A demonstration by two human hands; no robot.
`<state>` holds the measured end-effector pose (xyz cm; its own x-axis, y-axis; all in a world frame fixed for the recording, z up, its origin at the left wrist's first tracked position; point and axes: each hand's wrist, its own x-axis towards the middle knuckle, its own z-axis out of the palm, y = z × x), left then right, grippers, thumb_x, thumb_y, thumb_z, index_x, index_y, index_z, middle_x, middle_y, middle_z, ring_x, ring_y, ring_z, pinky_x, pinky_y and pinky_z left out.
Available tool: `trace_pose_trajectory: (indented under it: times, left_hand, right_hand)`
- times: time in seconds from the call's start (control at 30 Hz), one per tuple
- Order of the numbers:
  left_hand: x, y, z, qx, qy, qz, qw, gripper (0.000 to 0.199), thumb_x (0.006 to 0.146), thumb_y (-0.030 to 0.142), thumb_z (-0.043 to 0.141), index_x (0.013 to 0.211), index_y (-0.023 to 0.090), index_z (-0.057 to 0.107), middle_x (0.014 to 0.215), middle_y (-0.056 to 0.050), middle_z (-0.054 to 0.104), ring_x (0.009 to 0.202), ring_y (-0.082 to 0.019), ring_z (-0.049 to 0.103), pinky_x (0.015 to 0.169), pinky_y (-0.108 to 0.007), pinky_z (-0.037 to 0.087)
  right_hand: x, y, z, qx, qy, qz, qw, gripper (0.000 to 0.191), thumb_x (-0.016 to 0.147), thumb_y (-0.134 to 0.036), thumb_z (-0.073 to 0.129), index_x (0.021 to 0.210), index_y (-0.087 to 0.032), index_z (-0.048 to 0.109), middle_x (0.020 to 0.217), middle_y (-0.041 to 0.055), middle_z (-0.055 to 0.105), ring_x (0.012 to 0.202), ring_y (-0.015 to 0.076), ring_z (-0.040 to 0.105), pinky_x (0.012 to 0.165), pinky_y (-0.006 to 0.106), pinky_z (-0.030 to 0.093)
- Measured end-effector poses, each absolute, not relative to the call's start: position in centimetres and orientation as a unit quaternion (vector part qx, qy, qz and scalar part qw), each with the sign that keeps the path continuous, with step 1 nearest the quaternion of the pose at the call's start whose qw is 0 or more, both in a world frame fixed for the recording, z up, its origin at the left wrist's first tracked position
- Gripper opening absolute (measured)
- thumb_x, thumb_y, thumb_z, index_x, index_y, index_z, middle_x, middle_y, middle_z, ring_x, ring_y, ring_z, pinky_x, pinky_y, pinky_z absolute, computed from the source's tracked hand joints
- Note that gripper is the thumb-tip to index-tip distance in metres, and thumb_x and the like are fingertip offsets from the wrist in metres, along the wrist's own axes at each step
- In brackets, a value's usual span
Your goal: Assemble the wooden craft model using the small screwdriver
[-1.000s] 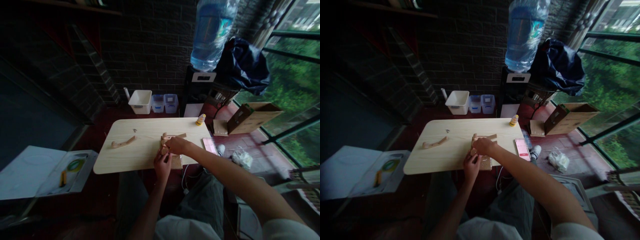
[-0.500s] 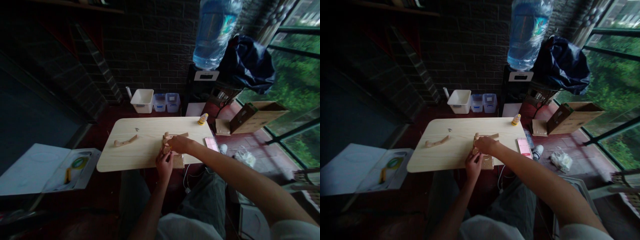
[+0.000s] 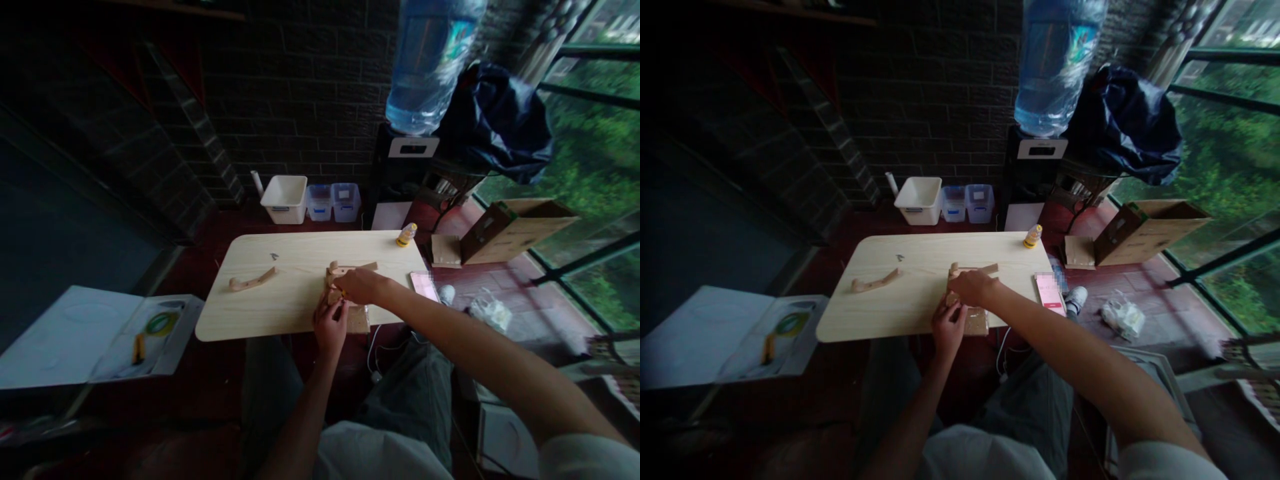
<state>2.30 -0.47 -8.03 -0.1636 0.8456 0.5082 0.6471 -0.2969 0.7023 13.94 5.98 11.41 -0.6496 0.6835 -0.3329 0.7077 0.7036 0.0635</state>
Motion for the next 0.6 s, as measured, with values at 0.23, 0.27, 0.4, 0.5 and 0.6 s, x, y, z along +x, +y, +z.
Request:
trace_pose_trajectory:
  times: [0.23,0.27,0.4,0.5,0.6]
  left_hand:
    - [2.38,-0.71,-7.55,0.644,0.584,0.484,0.098,0.018,0.091,0.034,0.067,0.101,0.024,0.078,0.123,-0.012,0.072,0.125,-0.028,0.063,0.105,-0.047,0.052]
    - [2.36,-0.74,-7.47,0.646,0.585,0.482,0.096,0.018,0.091,0.033,0.067,0.101,0.024,0.078,0.124,-0.012,0.072,0.125,-0.028,0.062,0.105,-0.047,0.052]
    - [2.27,-0.73,-7.34,0.647,0.595,0.471,0.079,0.017,0.09,0.034,0.068,0.1,0.024,0.078,0.14,-0.014,0.062,0.13,-0.03,0.059,0.106,-0.049,0.051]
    - [2.24,-0.63,-7.56,0.644,0.598,0.469,0.088,0.018,0.089,0.033,0.069,0.101,0.024,0.078,0.14,-0.013,0.062,0.129,-0.031,0.06,0.104,-0.05,0.052]
    - [2.31,-0.55,-7.96,0.639,0.593,0.479,0.102,0.019,0.087,0.033,0.07,0.104,0.025,0.077,0.137,-0.013,0.064,0.128,-0.031,0.06,0.105,-0.05,0.052]
  right_hand:
    - [14.11,6.08,10.91,0.369,0.917,-0.035,0.149,0.029,0.097,-0.023,0.056,0.118,-0.007,0.066,0.109,0.0214,0.074,0.103,0.0281,0.074,0.087,0.035,0.058]
    - [14.14,6.11,10.88,0.368,0.917,-0.039,0.147,0.029,0.096,-0.024,0.057,0.118,-0.007,0.066,0.11,0.0212,0.074,0.104,0.0281,0.073,0.088,0.034,0.058]
    - [14.26,6.19,10.82,0.38,0.912,-0.047,0.147,0.031,0.094,-0.026,0.06,0.119,-0.009,0.068,0.115,0.0208,0.073,0.107,0.03,0.072,0.088,0.036,0.058]
    - [14.3,6.06,10.92,0.391,0.907,-0.044,0.15,0.032,0.093,-0.024,0.059,0.119,-0.007,0.066,0.115,0.0221,0.073,0.106,0.0303,0.072,0.086,0.039,0.059]
    - [14.26,5.69,11.15,0.397,0.905,-0.043,0.146,0.031,0.093,-0.025,0.058,0.118,-0.007,0.065,0.111,0.0227,0.073,0.104,0.0311,0.073,0.084,0.041,0.06]
